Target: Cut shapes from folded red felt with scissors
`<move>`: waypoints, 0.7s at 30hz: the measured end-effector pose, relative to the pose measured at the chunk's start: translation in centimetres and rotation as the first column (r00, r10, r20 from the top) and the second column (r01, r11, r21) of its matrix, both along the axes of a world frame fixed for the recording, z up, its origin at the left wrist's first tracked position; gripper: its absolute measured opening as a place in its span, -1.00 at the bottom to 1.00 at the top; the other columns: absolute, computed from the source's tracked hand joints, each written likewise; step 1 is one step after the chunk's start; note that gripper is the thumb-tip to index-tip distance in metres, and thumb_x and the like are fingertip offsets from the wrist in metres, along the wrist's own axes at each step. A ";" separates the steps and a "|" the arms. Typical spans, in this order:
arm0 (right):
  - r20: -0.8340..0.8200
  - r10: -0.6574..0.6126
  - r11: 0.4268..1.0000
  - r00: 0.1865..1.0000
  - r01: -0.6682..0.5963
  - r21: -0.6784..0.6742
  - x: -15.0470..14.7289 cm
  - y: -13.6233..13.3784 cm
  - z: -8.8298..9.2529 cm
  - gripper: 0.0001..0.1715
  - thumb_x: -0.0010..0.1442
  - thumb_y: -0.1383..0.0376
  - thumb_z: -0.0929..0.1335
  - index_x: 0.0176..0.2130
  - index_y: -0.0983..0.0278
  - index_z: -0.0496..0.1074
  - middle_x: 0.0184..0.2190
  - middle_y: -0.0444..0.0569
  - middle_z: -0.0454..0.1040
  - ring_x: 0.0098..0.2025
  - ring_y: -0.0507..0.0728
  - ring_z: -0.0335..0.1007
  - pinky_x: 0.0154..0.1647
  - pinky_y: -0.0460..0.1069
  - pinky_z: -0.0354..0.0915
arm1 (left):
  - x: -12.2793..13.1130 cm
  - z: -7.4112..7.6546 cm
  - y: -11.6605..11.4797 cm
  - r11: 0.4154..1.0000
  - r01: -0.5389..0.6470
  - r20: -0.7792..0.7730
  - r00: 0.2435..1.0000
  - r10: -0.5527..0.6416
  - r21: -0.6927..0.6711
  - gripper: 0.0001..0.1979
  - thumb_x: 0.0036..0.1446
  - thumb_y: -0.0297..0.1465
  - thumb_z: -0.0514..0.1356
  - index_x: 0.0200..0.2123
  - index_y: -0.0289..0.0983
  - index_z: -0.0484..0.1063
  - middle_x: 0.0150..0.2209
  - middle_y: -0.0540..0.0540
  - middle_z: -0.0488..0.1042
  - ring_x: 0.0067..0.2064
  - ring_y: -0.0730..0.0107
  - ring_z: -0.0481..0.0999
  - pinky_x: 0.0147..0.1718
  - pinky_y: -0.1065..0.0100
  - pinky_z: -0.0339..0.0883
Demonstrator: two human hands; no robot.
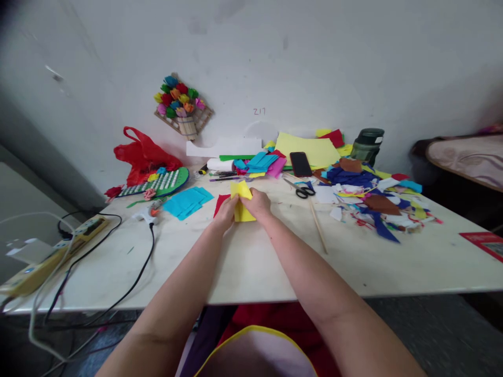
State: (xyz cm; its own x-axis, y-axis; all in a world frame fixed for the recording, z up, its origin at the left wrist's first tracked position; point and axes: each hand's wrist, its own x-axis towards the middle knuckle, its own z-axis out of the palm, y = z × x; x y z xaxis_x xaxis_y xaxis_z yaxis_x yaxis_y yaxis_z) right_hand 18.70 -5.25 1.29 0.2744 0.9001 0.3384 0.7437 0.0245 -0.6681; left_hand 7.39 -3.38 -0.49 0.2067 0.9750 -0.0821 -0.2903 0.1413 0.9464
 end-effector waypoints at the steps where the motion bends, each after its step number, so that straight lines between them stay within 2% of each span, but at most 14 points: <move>1: -0.060 0.018 1.000 0.998 -0.017 0.025 0.1 0.3 -0.2 -0.67 -0.02 0.11 0.34 -0.26 0.23 0.46 -0.35 0.01 0.53 -0.28 0.18 0.43 -0.33 -0.03 0.26 | -0.2 0.0 0.2 1.000 -0.015 0.034 0.999 0.015 -0.019 -0.70 0.01 -0.24 0.18 -0.21 -0.29 0.42 -0.25 -0.18 0.51 -0.14 0.17 0.48 -0.16 0.25 0.34; 3: -0.196 0.057 0.995 0.979 -0.040 0.090 0.6 0.9 -0.8 -0.61 -0.03 0.15 0.36 -0.17 0.24 0.44 -0.34 -0.01 0.53 -0.29 0.16 0.43 -0.31 -0.02 0.28 | -0.5 0.3 0.2 0.999 -0.026 0.121 0.992 0.031 -0.044 -0.70 0.03 -0.27 0.16 -0.18 -0.32 0.40 -0.25 -0.19 0.51 -0.14 0.17 0.49 -0.15 0.22 0.35; 5: -0.305 0.057 0.990 0.951 -0.013 0.143 1.1 1.5 -1.3 -0.46 -0.05 0.19 0.37 -0.04 0.27 0.37 -0.39 -0.04 0.52 -0.34 0.15 0.42 -0.30 0.00 0.30 | -0.8 0.9 0.1 0.995 -0.020 0.215 0.976 0.041 -0.101 -0.69 0.07 -0.30 0.10 -0.14 -0.34 0.38 -0.23 -0.21 0.51 -0.14 0.16 0.49 -0.14 0.19 0.35; 7: -0.370 0.040 0.982 0.928 0.032 0.186 1.5 1.9 -1.6 -0.29 -0.08 0.24 0.38 0.09 0.30 0.25 -0.45 -0.08 0.49 -0.38 0.14 0.40 -0.28 0.02 0.30 | -1.1 1.6 -0.2 0.983 0.004 0.278 0.959 0.048 -0.183 -0.66 0.11 -0.31 0.04 -0.08 -0.35 0.35 -0.18 -0.23 0.50 -0.14 0.14 0.49 -0.14 0.14 0.35; 9: -0.389 0.044 0.974 0.920 0.047 0.220 1.8 2.2 -1.9 -0.25 -0.08 0.30 0.36 0.13 0.29 0.19 -0.42 -0.09 0.48 -0.41 0.10 0.38 -0.25 0.03 0.31 | -1.2 2.1 -0.5 0.975 0.029 0.304 0.952 0.040 -0.220 -0.61 0.13 -0.31 0.00 -0.02 -0.35 0.31 -0.14 -0.25 0.48 -0.14 0.09 0.49 -0.14 0.07 0.34; 11: -0.357 0.056 0.966 0.932 0.040 0.257 1.9 2.3 -2.1 -0.37 -0.06 0.34 0.32 0.06 0.28 0.28 -0.25 -0.01 0.46 -0.38 0.09 0.38 -0.21 0.04 0.31 | -1.3 2.4 -0.7 0.972 0.060 0.320 0.947 0.016 -0.227 -0.57 0.14 -0.29 -0.03 0.04 -0.35 0.26 -0.10 -0.27 0.45 -0.13 0.06 0.48 -0.16 0.02 0.34; 13: -0.281 0.063 0.951 0.958 0.027 0.307 1.7 2.3 -2.1 -0.53 -0.04 0.33 0.31 -0.08 0.31 0.39 -0.06 0.11 0.36 -0.22 0.14 0.38 -0.15 0.05 0.30 | -1.4 2.4 -0.8 0.973 0.099 0.339 0.941 -0.023 -0.207 -0.54 0.14 -0.28 -0.05 0.08 -0.35 0.22 -0.08 -0.30 0.44 -0.13 0.03 0.47 -0.17 0.00 0.34; 15: -0.195 0.087 0.939 0.977 -0.016 0.343 1.4 2.0 -2.0 -0.61 -0.02 0.26 0.32 -0.15 0.32 0.43 0.02 0.15 0.29 -0.05 0.21 0.30 -0.09 0.08 0.27 | -1.5 2.3 -0.8 0.976 0.129 0.363 0.930 -0.058 -0.177 -0.52 0.15 -0.27 -0.06 0.11 -0.35 0.19 -0.07 -0.31 0.43 -0.12 0.03 0.47 -0.17 0.00 0.34; 18: -0.120 0.176 0.954 0.977 -0.139 0.266 0.7 1.1 -1.6 -0.50 0.05 0.12 0.29 -0.04 0.29 0.37 0.00 0.11 0.33 -0.05 0.21 0.31 -0.07 0.09 0.25 | -1.6 2.2 -0.8 0.978 0.135 0.387 0.920 -0.064 -0.160 -0.51 0.17 -0.27 -0.08 0.13 -0.35 0.17 -0.06 -0.30 0.42 -0.10 0.06 0.45 -0.15 0.03 0.33; 21: -0.016 0.188 0.970 0.982 -0.184 0.157 -0.1 0.2 -1.0 -0.35 0.02 0.03 0.31 0.07 0.22 0.28 -0.02 0.06 0.38 -0.05 0.22 0.31 -0.06 0.09 0.22 | -1.6 2.3 -0.9 0.978 0.131 0.413 0.909 -0.054 -0.160 -0.52 0.17 -0.27 -0.08 0.11 -0.37 0.19 -0.05 -0.28 0.41 -0.08 0.08 0.44 -0.11 0.05 0.32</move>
State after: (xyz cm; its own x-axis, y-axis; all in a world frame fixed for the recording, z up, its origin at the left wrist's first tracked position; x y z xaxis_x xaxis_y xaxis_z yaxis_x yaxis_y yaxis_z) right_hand 18.62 -5.05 0.31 0.1193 0.8741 0.4708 0.6959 0.2646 -0.6676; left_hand 5.81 -4.28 1.78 0.3482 0.9262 -0.1442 -0.6193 0.3428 0.7063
